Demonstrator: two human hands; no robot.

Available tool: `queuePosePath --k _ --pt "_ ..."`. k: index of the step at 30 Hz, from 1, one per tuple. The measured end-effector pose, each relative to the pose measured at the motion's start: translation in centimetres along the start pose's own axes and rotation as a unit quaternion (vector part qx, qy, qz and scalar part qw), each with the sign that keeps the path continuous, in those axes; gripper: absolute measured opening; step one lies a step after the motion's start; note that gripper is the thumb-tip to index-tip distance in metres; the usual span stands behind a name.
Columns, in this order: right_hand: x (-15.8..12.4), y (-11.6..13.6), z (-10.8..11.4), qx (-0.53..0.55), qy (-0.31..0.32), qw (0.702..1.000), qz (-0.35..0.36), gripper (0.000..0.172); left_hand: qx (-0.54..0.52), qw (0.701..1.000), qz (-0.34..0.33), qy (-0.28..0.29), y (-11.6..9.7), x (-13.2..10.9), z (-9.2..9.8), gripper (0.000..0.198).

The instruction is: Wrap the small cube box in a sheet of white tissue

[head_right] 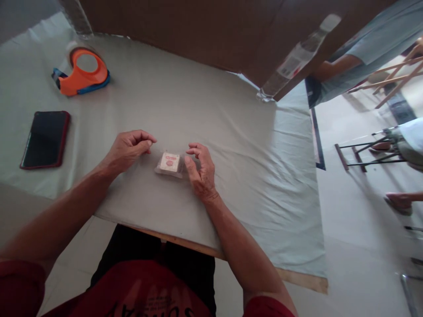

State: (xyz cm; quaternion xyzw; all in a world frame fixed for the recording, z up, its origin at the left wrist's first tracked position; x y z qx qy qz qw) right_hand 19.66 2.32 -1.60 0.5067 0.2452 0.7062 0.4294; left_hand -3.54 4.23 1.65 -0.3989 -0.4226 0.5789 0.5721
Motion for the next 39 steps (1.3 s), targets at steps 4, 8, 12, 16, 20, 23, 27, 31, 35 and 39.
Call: queuePosePath --k 4,8,12,16,20,23,27,31,35,39 --pt "0.0 -0.3 0.0 -0.013 0.009 1.000 -0.001 0.010 -0.018 1.000 -0.002 0.006 0.0 0.1 -0.1 0.020" --pt "0.0 -0.6 -0.1 -0.024 0.013 1.000 -0.005 0.010 -0.035 0.999 0.005 -0.004 0.1 0.2 -0.2 0.021" --pt "0.0 -0.8 -0.1 -0.028 0.012 1.000 -0.003 0.009 -0.039 0.999 0.011 -0.015 0.0 0.1 -0.1 0.022" --pt "0.0 -0.8 -0.1 -0.031 0.008 0.999 0.001 0.009 0.002 0.999 0.014 0.031 -0.1 -0.1 -0.2 0.026" --pt "0.0 -0.8 -0.1 -0.032 0.008 0.999 0.006 0.009 0.039 0.991 0.012 0.126 0.1 -0.1 -0.1 0.042" --pt "0.0 -0.6 0.0 -0.032 0.001 0.999 0.020 0.007 0.045 0.983 -0.010 0.178 0.4 -0.1 0.0 0.060" --pt "0.4 0.0 0.6 -0.059 0.024 0.997 0.040 0.012 0.083 0.967 -0.054 0.236 0.8 -0.4 -0.2 0.081" --pt "1.7 1.2 1.2 -0.133 0.119 0.980 0.088 0.021 0.135 0.952 -0.103 0.253 1.2 -0.7 -0.6 0.094" --pt "3.6 1.8 1.5 -0.191 0.201 0.949 0.152 0.022 0.149 0.951 -0.117 0.245 1.5 -0.7 -1.0 0.093" --pt "4.6 1.4 0.7 -0.203 0.212 0.937 0.188 0.015 0.139 0.953 -0.127 0.236 1.2 -0.8 -1.1 0.089"
Point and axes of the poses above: each hand's wrist, its own x-axis towards the middle knuckle, its own z-axis out of the back of the hand, y = z × x, the point moved 1 cm from there along x, towards the middle knuckle, and after that the axes turned 1 degree about -y, right-handed, at the moved point
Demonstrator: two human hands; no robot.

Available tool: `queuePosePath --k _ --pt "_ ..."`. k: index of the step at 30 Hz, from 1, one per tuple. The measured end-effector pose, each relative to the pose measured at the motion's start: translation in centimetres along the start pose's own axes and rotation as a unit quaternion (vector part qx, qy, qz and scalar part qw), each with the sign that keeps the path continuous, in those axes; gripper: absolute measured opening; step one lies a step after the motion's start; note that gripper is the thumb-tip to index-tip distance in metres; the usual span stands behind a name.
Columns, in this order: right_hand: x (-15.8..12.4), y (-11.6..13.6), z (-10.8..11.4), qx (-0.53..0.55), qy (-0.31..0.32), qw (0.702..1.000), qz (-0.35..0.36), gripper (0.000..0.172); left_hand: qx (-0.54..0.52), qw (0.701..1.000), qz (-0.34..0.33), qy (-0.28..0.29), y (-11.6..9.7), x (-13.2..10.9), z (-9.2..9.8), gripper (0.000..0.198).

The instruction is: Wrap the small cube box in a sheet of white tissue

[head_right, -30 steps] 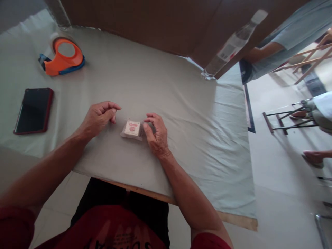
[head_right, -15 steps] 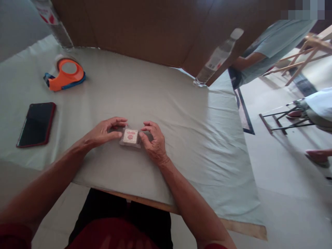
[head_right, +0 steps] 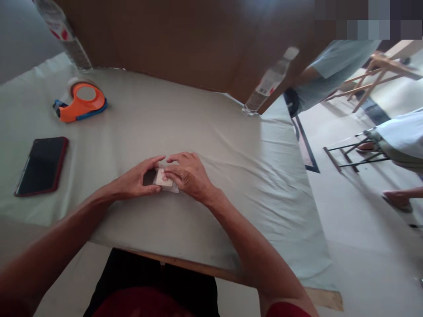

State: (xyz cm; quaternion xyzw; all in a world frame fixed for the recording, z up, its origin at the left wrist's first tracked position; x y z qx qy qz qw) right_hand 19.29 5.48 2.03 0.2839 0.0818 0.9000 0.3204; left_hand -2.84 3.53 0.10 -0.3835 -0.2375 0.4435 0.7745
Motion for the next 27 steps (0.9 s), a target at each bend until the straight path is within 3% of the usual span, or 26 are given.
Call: queuePosePath --k 5,9,13,16,22,27 --pt "0.2 -0.2 -1.9 0.042 -0.048 0.997 -0.052 0.018 -0.012 1.000 0.015 -0.005 -0.1 0.1 0.0 0.092" --pt "0.2 -0.7 -1.4 0.089 -0.054 0.989 -0.108 0.020 -0.021 1.000 0.010 -0.004 -0.1 0.1 -0.1 0.091" --pt "0.3 -0.8 0.7 0.108 0.016 0.993 -0.049 0.017 -0.020 1.000 0.000 -0.009 -0.2 0.1 -0.1 0.090" --pt "0.4 -0.1 1.7 0.038 0.057 0.998 -0.004 0.016 -0.014 1.000 0.011 -0.009 -0.4 0.0 0.0 0.091" --pt "0.9 1.3 0.9 -0.071 0.039 0.996 0.038 0.025 -0.013 1.000 0.020 -0.014 -0.6 0.1 0.1 0.091" --pt "1.0 0.9 -0.4 -0.094 0.014 0.995 0.003 0.024 -0.027 1.000 0.005 -0.013 -0.4 0.0 -0.1 0.091"
Point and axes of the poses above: each hand's wrist, its own x-axis towards the middle knuckle, its own z-axis out of the back of the hand, y = z × x, the point moved 1 cm from there along x, towards the middle knuckle, and after that the axes turned 1 degree about -y, right-handed, at the moved point
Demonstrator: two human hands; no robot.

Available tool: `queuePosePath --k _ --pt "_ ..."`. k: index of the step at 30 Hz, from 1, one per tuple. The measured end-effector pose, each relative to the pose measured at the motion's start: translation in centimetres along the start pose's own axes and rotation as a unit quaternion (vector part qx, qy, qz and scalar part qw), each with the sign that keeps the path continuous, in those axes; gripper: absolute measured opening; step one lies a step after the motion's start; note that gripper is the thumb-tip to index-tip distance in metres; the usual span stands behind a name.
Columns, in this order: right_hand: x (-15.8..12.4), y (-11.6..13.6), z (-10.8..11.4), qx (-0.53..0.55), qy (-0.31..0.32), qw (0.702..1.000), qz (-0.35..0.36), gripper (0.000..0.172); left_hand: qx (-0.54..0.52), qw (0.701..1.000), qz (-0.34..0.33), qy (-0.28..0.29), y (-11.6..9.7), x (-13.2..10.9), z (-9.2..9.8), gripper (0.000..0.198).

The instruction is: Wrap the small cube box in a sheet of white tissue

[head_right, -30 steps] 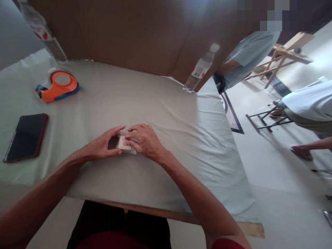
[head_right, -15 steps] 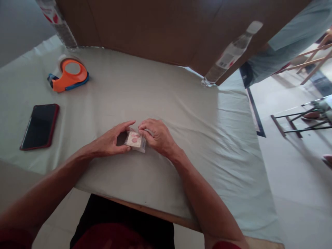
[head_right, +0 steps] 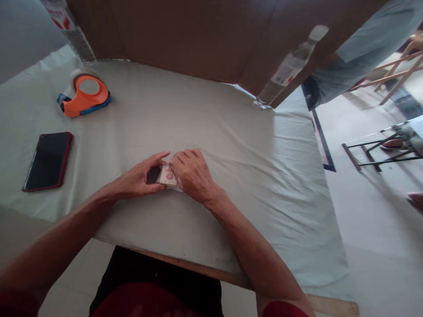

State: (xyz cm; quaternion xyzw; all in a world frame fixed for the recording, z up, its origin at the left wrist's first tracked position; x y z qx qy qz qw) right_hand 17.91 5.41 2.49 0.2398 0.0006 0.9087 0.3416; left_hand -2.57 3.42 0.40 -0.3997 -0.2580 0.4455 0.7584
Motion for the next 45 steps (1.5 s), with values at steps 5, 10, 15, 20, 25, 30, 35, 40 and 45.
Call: queuePosePath --k 5,10,15,20,25,30,35,40,45 --pt "-0.1 -0.3 -0.2 0.057 -0.032 0.995 -0.070 0.022 -0.031 0.997 -0.061 -0.023 0.3 0.0 -0.4 0.092" --pt "0.1 -0.9 0.3 0.109 -0.071 0.982 -0.138 0.020 -0.068 0.994 -0.071 -0.038 0.4 0.0 -0.7 0.095" --pt "0.2 -1.5 0.9 0.167 -0.116 0.961 -0.187 0.018 -0.118 0.993 -0.021 0.000 -0.1 -0.2 -0.4 0.104" --pt "0.3 -1.8 1.5 0.238 -0.143 0.933 -0.231 0.019 -0.154 0.988 0.016 0.015 -0.7 -0.3 0.1 0.092" --pt "0.5 -2.1 1.4 0.278 -0.155 0.914 -0.250 0.021 -0.264 0.960 0.090 0.009 -1.1 0.2 0.2 0.050" --pt "0.2 -1.5 2.2 0.284 -0.226 0.898 -0.249 0.018 -0.272 0.946 0.165 -0.062 -1.0 0.6 0.1 0.025" --pt "0.1 1.4 4.1 0.243 -0.133 0.939 -0.204 0.036 -0.313 0.923 0.194 -0.109 -0.2 0.8 0.2 0.023" --pt "0.3 2.7 1.4 0.097 0.110 0.958 -0.245 0.055 -0.368 0.902 0.194 -0.115 0.0 0.9 0.3 0.023" --pt "0.1 1.5 -0.5 0.152 0.081 0.938 -0.301 0.041 -0.461 0.862 0.193 -0.086 -0.6 1.1 0.0 0.030"
Point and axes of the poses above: each hand's wrist, its own x-axis towards the middle knuckle, its own z-axis out of the back of the hand, y = z × x, the point moved 1 cm from there along x, towards the middle knuckle, and after that the axes turned 1 degree about -y, right-handed, at the moved point
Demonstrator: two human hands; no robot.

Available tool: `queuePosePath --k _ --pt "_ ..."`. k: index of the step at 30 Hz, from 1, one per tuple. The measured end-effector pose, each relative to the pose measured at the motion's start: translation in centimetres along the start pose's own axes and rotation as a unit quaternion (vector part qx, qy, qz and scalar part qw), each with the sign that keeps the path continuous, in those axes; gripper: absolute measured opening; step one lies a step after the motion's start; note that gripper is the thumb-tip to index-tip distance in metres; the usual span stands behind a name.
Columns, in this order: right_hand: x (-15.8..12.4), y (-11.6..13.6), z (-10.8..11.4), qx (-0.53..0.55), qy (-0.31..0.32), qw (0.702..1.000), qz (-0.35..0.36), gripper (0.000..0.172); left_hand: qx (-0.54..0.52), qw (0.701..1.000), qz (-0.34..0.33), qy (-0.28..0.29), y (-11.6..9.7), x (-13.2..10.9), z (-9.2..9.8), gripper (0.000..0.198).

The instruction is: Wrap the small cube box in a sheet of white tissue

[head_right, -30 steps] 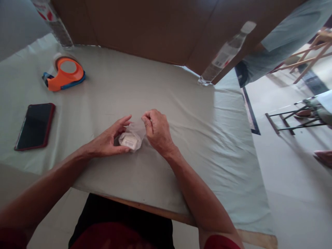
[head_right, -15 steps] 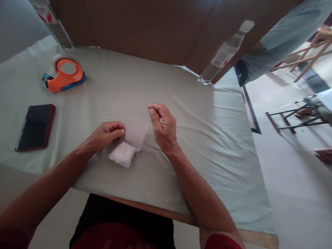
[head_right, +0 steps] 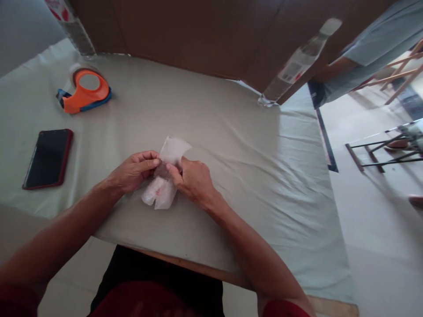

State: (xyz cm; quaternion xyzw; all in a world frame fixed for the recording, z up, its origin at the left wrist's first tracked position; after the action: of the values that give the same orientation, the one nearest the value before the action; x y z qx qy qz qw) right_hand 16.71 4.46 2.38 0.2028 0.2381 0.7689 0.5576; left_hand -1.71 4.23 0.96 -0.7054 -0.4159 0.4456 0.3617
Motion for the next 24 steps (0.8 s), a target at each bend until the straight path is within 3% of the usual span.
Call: queuePosePath --k 2,5,7,10,12,15,17,24 --pt "0.4 -0.7 0.3 0.118 -0.016 0.993 -0.007 0.040 -0.030 0.999 -0.009 -0.015 -0.1 0.2 0.1 0.032" --pt "1.0 -1.8 0.6 0.299 -0.049 0.952 -0.047 0.038 -0.047 0.995 -0.036 -0.075 -0.1 0.7 0.7 0.032" --pt "1.3 -2.7 0.3 0.373 -0.051 0.923 -0.080 0.037 0.001 0.986 -0.083 -0.143 -0.1 0.8 1.3 0.030" --pt "1.7 -3.5 -0.7 0.433 -0.036 0.893 -0.115 0.039 0.145 0.940 -0.200 -0.236 -0.4 0.2 1.5 0.029" --pt "1.7 -3.7 -1.2 0.457 -0.028 0.880 -0.124 0.041 0.245 0.912 -0.236 -0.227 -0.5 -0.3 1.1 0.028" --pt "1.6 -3.5 -1.6 0.488 -0.024 0.863 -0.124 0.042 0.370 0.889 -0.212 -0.166 -0.4 -0.9 0.1 0.035" --pt "1.5 -3.3 -1.7 0.513 -0.026 0.848 -0.132 0.042 0.421 0.873 -0.190 -0.158 -0.3 -1.0 -0.1 0.036" --pt "1.6 -3.2 -2.0 0.552 -0.017 0.818 -0.164 0.040 0.416 0.891 -0.150 -0.104 -0.3 -0.7 0.1 0.028"
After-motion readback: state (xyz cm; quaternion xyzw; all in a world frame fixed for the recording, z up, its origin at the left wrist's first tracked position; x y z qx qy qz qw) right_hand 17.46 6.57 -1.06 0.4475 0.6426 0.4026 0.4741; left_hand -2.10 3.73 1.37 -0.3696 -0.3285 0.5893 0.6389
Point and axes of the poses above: each hand's wrist, its own x-axis towards the middle knuckle, its own z-axis out of the back of the hand, y = z × x, the point moved 1 cm from there along x, towards the middle knuckle, and after that the axes turned 1 degree about -y, right-handed, at the moved point
